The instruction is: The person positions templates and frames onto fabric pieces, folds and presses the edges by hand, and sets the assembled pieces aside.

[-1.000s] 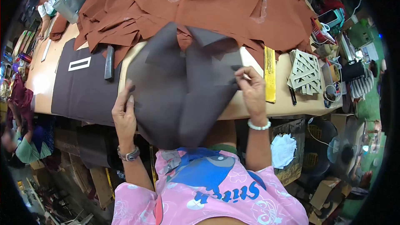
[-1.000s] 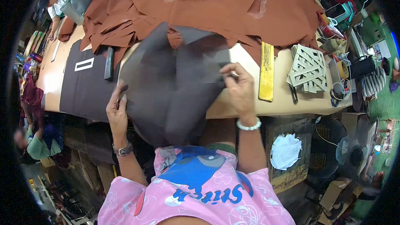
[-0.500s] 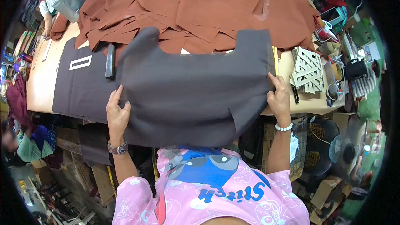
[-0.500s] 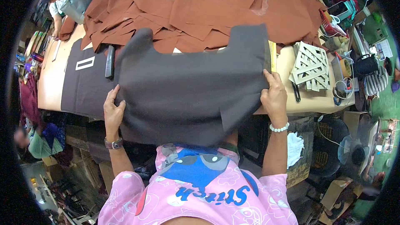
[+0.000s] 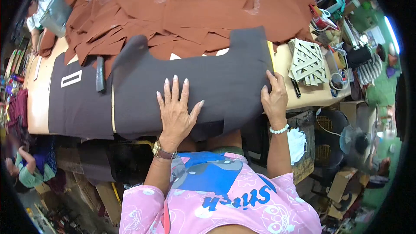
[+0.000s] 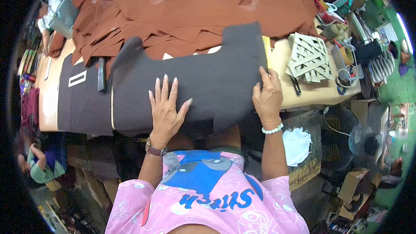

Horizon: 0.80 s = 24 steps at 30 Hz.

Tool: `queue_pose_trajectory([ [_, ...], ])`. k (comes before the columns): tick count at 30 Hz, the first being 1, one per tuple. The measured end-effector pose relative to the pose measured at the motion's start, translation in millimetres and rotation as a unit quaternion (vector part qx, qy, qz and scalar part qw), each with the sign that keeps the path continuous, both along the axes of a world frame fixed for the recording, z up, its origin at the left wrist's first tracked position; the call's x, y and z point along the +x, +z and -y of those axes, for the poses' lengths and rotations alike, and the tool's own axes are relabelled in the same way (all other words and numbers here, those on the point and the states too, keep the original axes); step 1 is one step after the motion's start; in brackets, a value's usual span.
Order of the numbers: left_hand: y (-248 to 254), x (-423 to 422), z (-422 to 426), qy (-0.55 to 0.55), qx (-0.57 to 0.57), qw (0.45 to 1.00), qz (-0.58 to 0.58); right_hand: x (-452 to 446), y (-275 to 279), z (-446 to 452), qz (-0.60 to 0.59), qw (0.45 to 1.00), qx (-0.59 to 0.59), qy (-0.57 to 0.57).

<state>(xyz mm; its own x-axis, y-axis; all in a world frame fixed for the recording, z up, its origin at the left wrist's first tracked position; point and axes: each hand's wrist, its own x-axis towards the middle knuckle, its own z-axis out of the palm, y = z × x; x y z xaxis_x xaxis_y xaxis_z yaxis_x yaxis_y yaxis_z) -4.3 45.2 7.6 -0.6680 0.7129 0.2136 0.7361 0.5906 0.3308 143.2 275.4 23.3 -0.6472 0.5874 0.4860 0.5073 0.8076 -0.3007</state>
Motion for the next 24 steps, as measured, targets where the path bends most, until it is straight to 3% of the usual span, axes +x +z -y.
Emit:
queue_pose_trajectory([
  [3, -3.0, 1.0, -1.5, -0.009, -0.026, 1.0, 0.005, 6.6, -2.9, -8.4, -0.052, 0.995, 0.001, -0.08],
  [6, -1.7, -0.6, 4.1, -0.008, -0.035, 0.999, 0.003, 15.8, -11.5, -15.1, 0.012, 0.99, -0.068, -0.125],
  [11, -3.6, -2.8, 9.6, -0.004, -0.042, 0.999, -0.001, 2.6, -13.2, -6.3, 0.016, 0.986, -0.019, -0.164],
  [17, -5.9, -2.8, 9.7, -0.002, -0.036, 0.999, -0.007, -8.0, -11.1, -8.3, -0.042, 0.981, -0.067, -0.175],
  [21, -5.6, -2.4, 9.6, -0.003, -0.006, 1.0, -0.021, -9.9, -0.6, -17.9, -0.164, 0.929, -0.285, -0.17],
  [24, -4.6, -2.6, 10.4, -0.003, -0.015, 1.0, -0.007, 1.0, 9.1, -25.2, -0.258, 0.892, -0.347, -0.133],
])
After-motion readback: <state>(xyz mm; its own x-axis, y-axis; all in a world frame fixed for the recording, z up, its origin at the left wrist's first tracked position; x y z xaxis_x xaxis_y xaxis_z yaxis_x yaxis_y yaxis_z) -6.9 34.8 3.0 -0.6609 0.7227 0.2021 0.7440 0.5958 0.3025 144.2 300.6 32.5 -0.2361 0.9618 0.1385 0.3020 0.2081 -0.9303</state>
